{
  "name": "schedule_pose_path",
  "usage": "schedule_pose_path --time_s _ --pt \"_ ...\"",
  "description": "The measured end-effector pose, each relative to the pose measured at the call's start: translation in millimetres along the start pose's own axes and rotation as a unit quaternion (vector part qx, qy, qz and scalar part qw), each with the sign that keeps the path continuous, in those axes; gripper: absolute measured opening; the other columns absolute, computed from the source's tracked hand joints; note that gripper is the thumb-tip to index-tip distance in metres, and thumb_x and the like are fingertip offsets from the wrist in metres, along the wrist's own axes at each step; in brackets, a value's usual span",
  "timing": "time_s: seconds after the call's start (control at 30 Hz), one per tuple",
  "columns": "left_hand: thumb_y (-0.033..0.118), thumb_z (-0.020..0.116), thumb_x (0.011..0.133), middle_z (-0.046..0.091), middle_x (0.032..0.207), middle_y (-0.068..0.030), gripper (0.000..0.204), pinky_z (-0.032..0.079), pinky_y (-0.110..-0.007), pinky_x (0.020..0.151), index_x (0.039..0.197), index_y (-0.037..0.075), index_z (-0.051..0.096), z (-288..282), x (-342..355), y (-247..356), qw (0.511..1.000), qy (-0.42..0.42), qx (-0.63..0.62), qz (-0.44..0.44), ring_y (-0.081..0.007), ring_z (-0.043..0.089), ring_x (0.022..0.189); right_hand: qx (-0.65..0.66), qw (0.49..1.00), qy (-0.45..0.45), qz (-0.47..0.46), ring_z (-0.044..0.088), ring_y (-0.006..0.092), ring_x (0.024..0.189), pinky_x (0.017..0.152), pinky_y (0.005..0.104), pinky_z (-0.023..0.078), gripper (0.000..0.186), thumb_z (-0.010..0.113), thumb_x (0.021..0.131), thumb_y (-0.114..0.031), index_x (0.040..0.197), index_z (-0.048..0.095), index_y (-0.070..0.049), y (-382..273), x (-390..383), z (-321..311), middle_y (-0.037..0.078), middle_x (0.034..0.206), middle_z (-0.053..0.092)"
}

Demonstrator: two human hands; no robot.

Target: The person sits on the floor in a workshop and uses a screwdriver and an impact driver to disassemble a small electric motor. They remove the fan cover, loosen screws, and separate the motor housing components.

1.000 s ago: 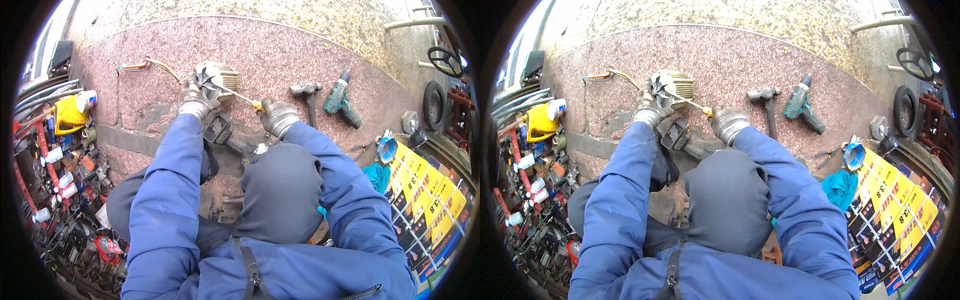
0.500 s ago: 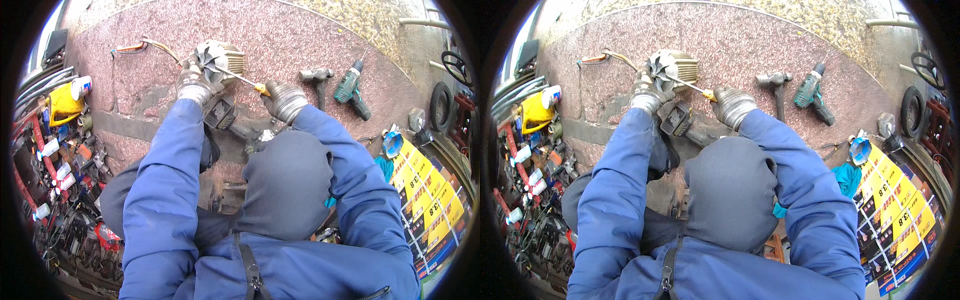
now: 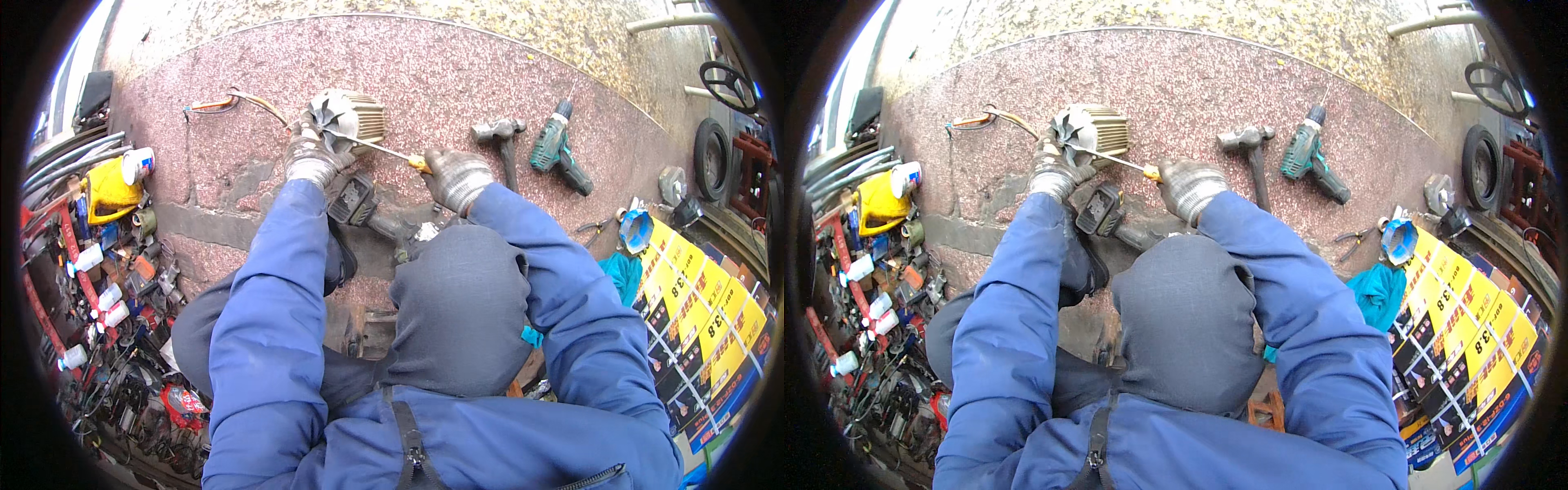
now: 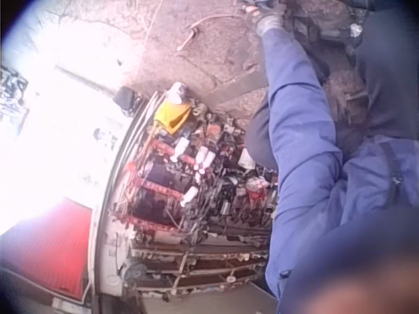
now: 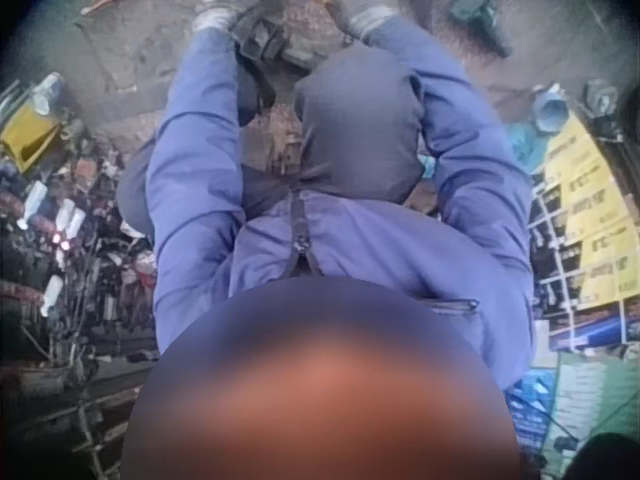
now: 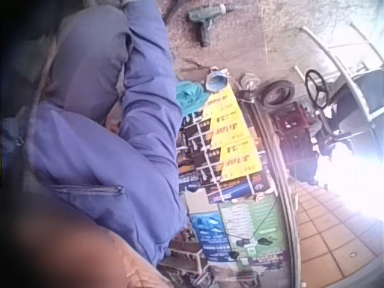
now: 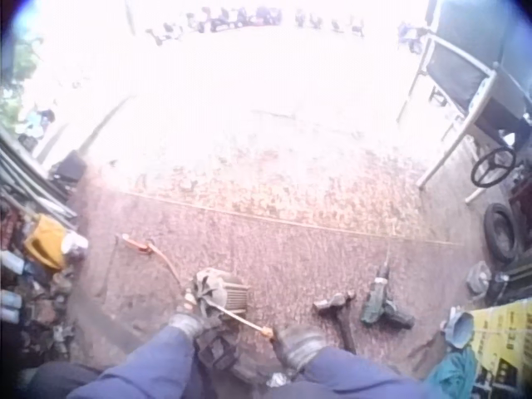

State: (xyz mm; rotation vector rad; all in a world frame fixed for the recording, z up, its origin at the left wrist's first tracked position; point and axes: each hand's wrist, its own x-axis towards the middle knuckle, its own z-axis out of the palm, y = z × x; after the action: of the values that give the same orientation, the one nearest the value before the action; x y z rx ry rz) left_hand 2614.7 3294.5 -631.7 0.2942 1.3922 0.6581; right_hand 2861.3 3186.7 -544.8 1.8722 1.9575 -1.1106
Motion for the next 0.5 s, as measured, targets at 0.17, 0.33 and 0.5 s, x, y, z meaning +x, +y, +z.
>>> schedule_pose_path --time_s 0.17,0.33,0.5 --pt "0.004 0.079 0.065 0.053 0.128 -0.0095 0.087 0.053 -0.037 0.092 0.137 0.012 0.032 -7 0 -1 0.937 -0.027 0.313 0.152 -0.0226 0.055 0.113 -0.020 1.000 -0.023 -0.007 0.067 0.0329 0.088 0.074 0.0463 0.052 0.029 0.059 0.089 -0.033 0.106 0.060 -0.010 -3 13 -4 0.016 0.095 0.067" --pt "0.009 0.087 0.056 0.053 0.129 -0.0110 0.107 0.049 -0.033 0.096 0.141 0.003 0.024 0 -14 8 0.806 -0.007 0.546 0.229 -0.0224 0.055 0.115 -0.028 0.999 -0.005 -0.017 0.066 0.0337 0.087 0.073 0.0464 0.052 0.028 0.060 0.088 -0.031 0.107 0.059 -0.010 -7 22 -8 0.016 0.093 0.066" --pt "0.024 0.092 0.053 0.058 0.125 -0.0108 0.115 0.048 -0.033 0.096 0.142 0.001 0.024 9 -28 19 0.782 0.038 0.602 0.155 -0.0220 0.057 0.113 -0.034 0.999 0.028 -0.024 0.066 0.0328 0.084 0.070 0.0464 0.052 0.028 0.062 0.086 -0.031 0.105 0.058 -0.011 3 29 10 0.015 0.094 0.064"
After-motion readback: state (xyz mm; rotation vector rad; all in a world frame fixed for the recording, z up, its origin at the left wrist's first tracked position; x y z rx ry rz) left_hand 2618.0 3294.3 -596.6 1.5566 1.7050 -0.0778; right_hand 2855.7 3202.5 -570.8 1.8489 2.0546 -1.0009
